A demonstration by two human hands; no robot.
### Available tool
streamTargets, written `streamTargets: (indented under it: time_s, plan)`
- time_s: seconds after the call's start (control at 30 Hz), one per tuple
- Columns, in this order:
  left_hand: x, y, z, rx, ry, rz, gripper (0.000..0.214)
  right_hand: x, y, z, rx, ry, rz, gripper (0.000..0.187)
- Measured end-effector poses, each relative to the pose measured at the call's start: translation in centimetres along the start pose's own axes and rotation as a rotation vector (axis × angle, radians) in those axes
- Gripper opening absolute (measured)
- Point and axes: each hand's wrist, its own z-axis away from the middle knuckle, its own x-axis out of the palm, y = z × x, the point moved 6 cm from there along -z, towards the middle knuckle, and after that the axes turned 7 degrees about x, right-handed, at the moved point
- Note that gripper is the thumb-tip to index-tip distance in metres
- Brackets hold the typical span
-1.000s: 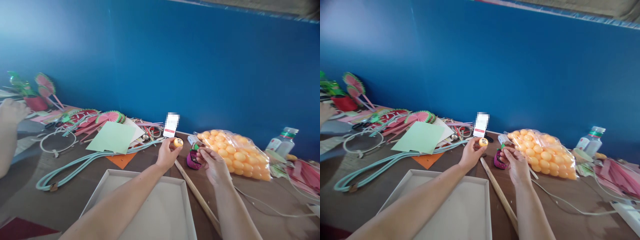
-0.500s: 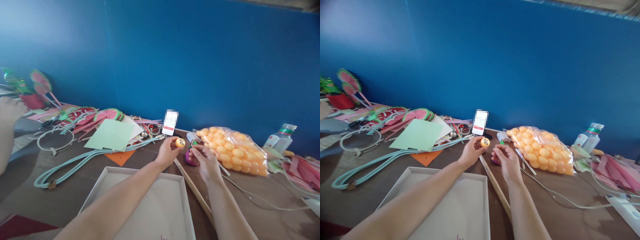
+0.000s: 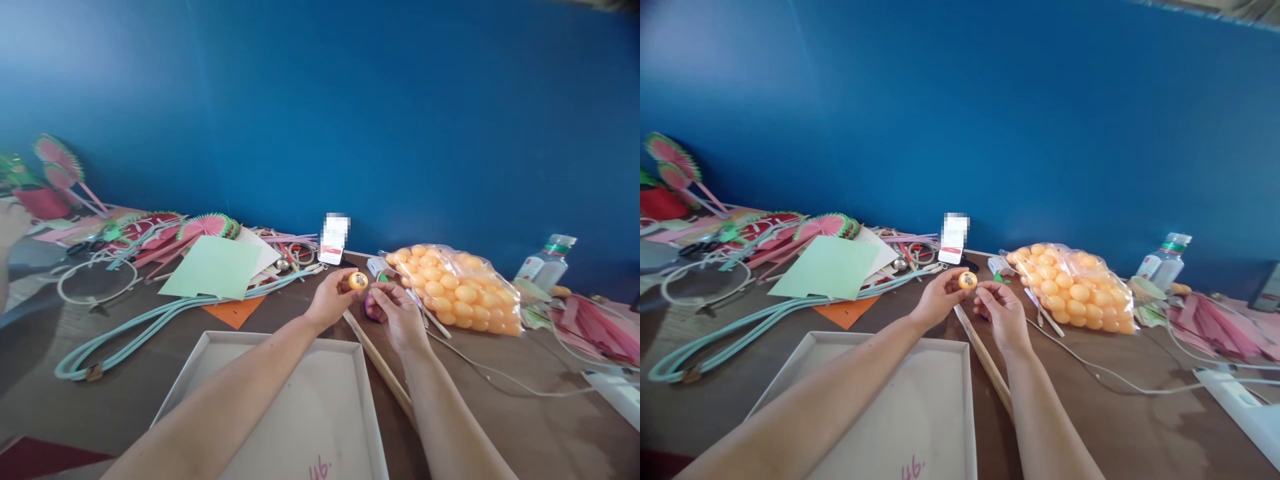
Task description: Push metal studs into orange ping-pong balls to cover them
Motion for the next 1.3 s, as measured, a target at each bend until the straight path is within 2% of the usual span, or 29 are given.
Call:
streamTargets:
  time_s: [0.13,0.33,0.87,1.3]
  plan:
    - [0.45,0.14,0.05,-0.042,-0.053,0.068,0.049,0.34,-0.17,0.06,0.014,-0.044,-0.069,0.018]
    - [0.56,0.08,0.14,-0.022,-0.095,0.027,0.051,0.65,-0.24,0.13,0.035,-0.065,-0.103,0.017]
    - [0.29,0.28,0.13,0.027,-0.097,-0.087,0.049,0.11,-0.18,0.01,0.079,0.0,-0.057,0.023]
    - [0.33,0.04,0.22,0.07,-0.13,-0.093,0.048,-0.09,0.05,-0.05,0.14,-0.052,-0.075,0.022]
